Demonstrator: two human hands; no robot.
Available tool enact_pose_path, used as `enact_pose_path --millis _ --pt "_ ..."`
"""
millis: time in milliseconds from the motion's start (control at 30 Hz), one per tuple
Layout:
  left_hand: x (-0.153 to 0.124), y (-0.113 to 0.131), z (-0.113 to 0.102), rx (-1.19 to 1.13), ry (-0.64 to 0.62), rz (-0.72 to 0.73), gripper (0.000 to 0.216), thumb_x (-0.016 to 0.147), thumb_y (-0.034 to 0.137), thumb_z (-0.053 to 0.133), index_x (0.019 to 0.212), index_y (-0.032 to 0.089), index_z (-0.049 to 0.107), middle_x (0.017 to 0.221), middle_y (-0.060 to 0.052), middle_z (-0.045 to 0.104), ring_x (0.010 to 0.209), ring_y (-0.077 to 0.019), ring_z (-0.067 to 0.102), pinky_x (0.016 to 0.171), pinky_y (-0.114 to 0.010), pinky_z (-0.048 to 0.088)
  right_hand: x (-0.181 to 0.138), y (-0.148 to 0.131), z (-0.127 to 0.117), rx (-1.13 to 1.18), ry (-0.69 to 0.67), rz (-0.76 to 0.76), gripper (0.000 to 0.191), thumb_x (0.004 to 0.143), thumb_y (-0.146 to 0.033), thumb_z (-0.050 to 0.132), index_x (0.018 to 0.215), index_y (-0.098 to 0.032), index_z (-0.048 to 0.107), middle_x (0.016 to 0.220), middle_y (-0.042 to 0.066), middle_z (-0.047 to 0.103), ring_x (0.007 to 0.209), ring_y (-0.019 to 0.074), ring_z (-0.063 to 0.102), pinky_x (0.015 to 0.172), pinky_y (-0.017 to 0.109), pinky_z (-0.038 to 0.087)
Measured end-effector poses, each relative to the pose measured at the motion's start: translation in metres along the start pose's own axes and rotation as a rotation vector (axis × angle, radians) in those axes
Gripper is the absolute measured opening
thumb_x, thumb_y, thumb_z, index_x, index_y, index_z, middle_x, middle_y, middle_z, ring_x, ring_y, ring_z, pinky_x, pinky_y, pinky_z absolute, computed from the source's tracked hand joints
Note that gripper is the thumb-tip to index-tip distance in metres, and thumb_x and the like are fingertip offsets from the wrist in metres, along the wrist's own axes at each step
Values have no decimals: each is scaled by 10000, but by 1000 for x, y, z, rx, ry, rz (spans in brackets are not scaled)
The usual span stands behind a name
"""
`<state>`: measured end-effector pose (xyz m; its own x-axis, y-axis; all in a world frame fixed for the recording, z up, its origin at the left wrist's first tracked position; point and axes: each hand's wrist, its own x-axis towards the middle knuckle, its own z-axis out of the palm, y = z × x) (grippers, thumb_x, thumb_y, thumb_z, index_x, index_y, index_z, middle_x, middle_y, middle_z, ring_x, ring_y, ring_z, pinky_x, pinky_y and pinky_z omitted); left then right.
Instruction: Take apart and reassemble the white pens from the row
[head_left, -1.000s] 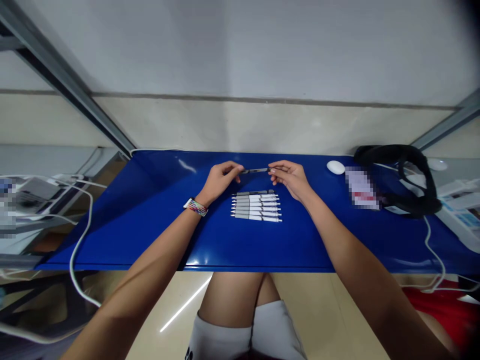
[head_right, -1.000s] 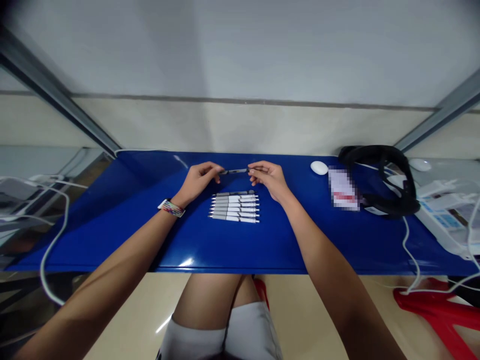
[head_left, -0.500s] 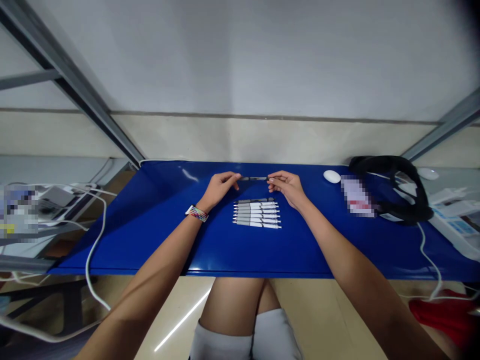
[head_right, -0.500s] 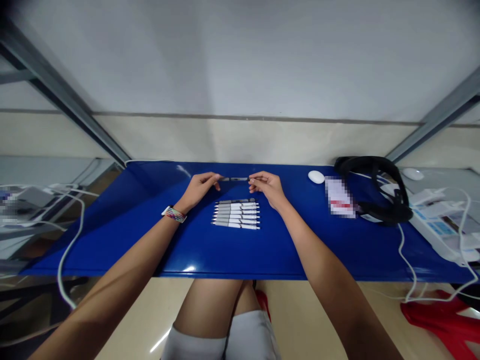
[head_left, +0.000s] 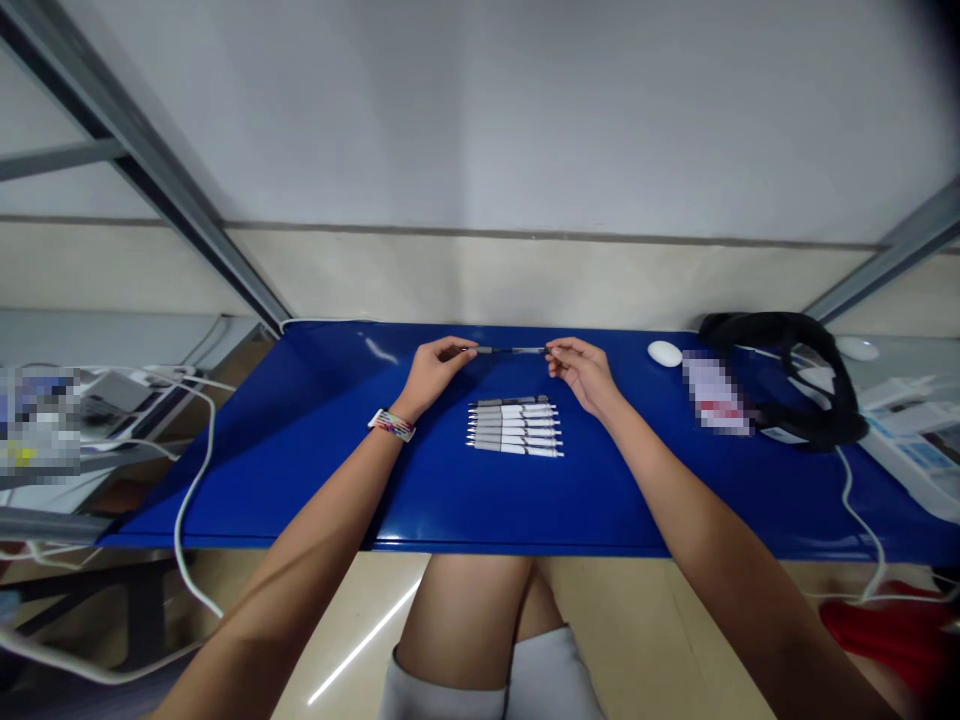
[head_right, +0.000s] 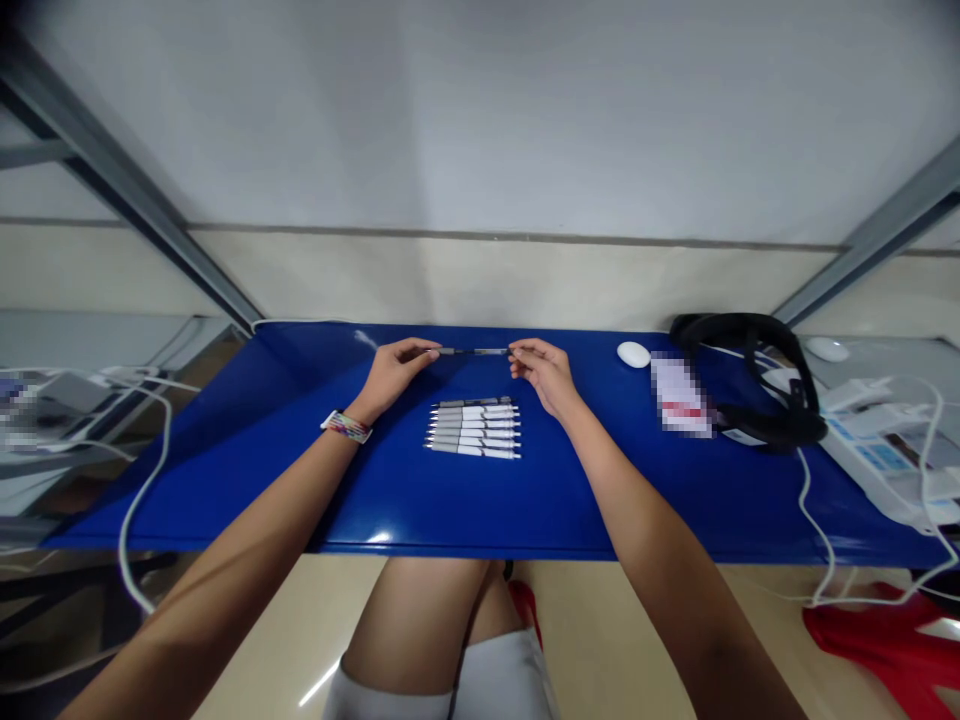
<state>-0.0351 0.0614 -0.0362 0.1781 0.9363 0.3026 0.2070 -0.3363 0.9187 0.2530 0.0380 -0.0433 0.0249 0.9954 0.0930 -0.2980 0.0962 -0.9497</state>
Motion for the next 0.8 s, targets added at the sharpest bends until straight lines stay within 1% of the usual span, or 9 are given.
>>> enact_pose_path --millis 100,200,333,533,667,800 --pt "1 -1 -1 -41 24 -11 376 873 483 810 1106 188 828 1036 -101 825 946 -239 744 886 -375 559 3 1 -2 -11 50 1 321 669 -380 922 903 -203 790 780 36 723 675 155 629 633 318 525" --pt "1 -2 -1 -52 46 -10 358 870 465 809 1099 191 829 1049 -104 826 966 -244 751 905 -383 570 4 1 -3 -25 80 -2 314 673 -384 903 900 -205 779 767 35 709 667 155 618 620 318 514" --pt "2 -5 -2 -62 54 -17 348 869 466 806 1075 186 834 1002 -94 822 936 -233 744 901 -375 564 5 0 -3 1 113 7 297 652 -371 900 867 -203 783 741 31 698 638 146 595 588 304 489" --pt "4 -10 -4 -48 49 -14 374 876 554 786 925 186 828 899 -73 796 855 -214 703 867 -362 544 3 -4 -1 9 136 1 290 661 -389 902 845 -200 783 724 22 685 606 131 571 548 285 454" --pt "5 -14 -4 -43 42 -21 413 880 594 775 907 186 828 870 -75 786 824 -211 691 833 -353 538 3 -6 -1 4 151 4 290 660 -388 888 849 -200 773 720 18 675 602 131 572 550 287 459" --pt "5 -15 -5 -54 39 -18 412 881 595 779 905 186 826 864 -68 778 823 -208 681 831 -347 528 3 -7 -1 25 161 17 281 650 -369 892 841 -200 772 717 15 674 600 127 568 549 279 454"
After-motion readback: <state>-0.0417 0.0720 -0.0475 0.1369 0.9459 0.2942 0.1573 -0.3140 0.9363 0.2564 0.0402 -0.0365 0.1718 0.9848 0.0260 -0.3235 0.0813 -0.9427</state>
